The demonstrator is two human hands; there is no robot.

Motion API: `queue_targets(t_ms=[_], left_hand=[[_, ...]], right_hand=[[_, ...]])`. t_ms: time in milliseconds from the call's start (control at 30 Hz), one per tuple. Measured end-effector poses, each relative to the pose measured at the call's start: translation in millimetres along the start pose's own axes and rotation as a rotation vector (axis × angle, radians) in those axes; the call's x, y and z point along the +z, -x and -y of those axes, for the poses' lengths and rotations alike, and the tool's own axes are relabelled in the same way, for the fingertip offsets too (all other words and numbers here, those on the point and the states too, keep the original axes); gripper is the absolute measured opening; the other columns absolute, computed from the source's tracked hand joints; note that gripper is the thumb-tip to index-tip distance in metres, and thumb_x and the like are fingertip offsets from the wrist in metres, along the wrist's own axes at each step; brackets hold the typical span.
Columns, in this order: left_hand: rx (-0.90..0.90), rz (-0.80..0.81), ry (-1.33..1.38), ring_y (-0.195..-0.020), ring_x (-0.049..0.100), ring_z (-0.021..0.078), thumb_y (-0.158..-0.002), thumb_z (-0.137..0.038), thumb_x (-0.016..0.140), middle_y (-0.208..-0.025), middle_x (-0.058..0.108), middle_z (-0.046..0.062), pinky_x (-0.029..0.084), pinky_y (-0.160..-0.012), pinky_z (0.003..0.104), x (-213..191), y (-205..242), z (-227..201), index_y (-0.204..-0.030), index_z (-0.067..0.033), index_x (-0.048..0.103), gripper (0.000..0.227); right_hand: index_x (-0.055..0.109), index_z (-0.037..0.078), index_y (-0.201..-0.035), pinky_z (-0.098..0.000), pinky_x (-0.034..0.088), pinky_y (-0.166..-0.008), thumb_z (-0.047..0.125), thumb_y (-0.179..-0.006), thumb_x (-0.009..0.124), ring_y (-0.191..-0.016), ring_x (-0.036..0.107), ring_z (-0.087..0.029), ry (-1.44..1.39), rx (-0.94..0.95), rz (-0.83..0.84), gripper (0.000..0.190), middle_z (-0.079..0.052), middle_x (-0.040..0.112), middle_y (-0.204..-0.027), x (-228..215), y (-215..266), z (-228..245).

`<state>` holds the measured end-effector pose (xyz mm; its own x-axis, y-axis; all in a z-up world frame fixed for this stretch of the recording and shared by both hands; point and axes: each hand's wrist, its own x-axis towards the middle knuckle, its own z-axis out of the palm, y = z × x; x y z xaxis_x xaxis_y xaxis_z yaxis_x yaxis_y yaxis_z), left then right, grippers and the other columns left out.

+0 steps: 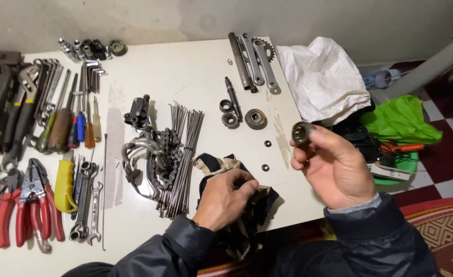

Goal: The person assembles a mechanical component by hand, inserting a small metal ball into a cylindrical part, then attaching a larger cylindrical housing and a spring. The person wipes the parts with a cloth and rotates the assembly to check the fit.

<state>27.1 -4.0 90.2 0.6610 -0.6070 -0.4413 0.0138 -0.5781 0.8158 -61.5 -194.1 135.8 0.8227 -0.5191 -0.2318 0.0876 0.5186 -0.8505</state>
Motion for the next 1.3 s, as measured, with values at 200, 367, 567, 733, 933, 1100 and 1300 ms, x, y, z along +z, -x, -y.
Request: queue_targets(t_ms=[200,367,567,733,933,1100,1300], left_hand=[[-0.074,-0.062,0.093,-0.113,0.069,0.0168,-0.092,-0.04,0.06,-0.124,0.075,0.003,0.053,-0.105,0.037,-27,-26,-36,-0.118,-0.0156,0.071,0.037],[-0.045,-0.209,0.006,-0.105,0.07,0.018,-0.095,-0.039,0.062,-0.116,0.074,0.005,0.056,-0.098,0.036,-45,-101,-45,-0.115,-0.0134,0.068,0.033],[-0.056,-0.29,-0.284,-0.087,0.068,0.0239,-0.099,-0.043,0.061,-0.101,0.071,0.011,0.058,-0.081,0.035,-56,-179,-51,-0.105,-0.0052,0.066,0.038],[-0.158,-0.362,-0.518,-0.1,0.064,0.0316,-0.097,-0.054,0.065,-0.105,0.072,0.014,0.053,-0.09,0.045,-53,-229,-42,-0.091,-0.0056,0.07,0.049],[-0.173,-0.366,-0.726,-0.121,0.053,0.0358,-0.093,-0.066,0.057,-0.122,0.066,0.017,0.041,-0.1,0.047,-46,-255,-39,-0.115,-0.0066,0.069,0.064],[-0.204,-0.368,-0.82,-0.127,0.05,0.0343,-0.092,-0.069,0.056,-0.133,0.061,0.015,0.038,-0.105,0.048,-38,-268,-35,-0.127,-0.014,0.065,0.066],[-0.277,-0.412,-0.732,-0.125,0.05,0.0336,-0.092,-0.044,0.053,-0.134,0.061,0.013,0.035,-0.106,0.046,-31,-279,-37,-0.128,-0.0125,0.065,0.049]], right_hand=[[0.067,-0.004,-0.108,-0.0365,0.042,-0.062,0.022,-0.087,0.07,-0.066,0.055,-0.023,-0.259,-0.027,0.064,0.034,-0.02,0.066,-0.092,-12,14,14],[0.066,-0.005,-0.11,-0.0375,0.04,-0.063,0.025,-0.088,0.069,-0.068,0.054,-0.024,-0.241,-0.049,0.042,0.038,-0.021,0.067,-0.092,-34,10,11],[0.067,-0.004,-0.107,-0.0386,0.041,-0.065,0.026,-0.09,0.065,-0.07,0.053,-0.025,-0.183,-0.045,-0.019,0.034,-0.022,0.067,-0.093,-54,7,13],[0.068,-0.004,-0.106,-0.0389,0.039,-0.064,0.026,-0.089,0.065,-0.069,0.053,-0.026,-0.209,-0.041,-0.058,0.035,-0.023,0.068,-0.093,-57,5,12],[0.067,-0.007,-0.109,-0.0383,0.041,-0.062,0.025,-0.089,0.063,-0.069,0.053,-0.027,-0.179,-0.03,-0.043,0.038,-0.022,0.066,-0.092,-53,7,13],[0.067,-0.007,-0.108,-0.0367,0.04,-0.061,0.024,-0.087,0.064,-0.067,0.052,-0.026,-0.197,-0.038,-0.036,0.037,-0.023,0.066,-0.089,-50,9,16],[0.068,-0.007,-0.108,-0.0374,0.042,-0.062,0.023,-0.087,0.065,-0.067,0.053,-0.027,-0.211,-0.045,-0.017,0.036,-0.024,0.066,-0.09,-51,10,17]])
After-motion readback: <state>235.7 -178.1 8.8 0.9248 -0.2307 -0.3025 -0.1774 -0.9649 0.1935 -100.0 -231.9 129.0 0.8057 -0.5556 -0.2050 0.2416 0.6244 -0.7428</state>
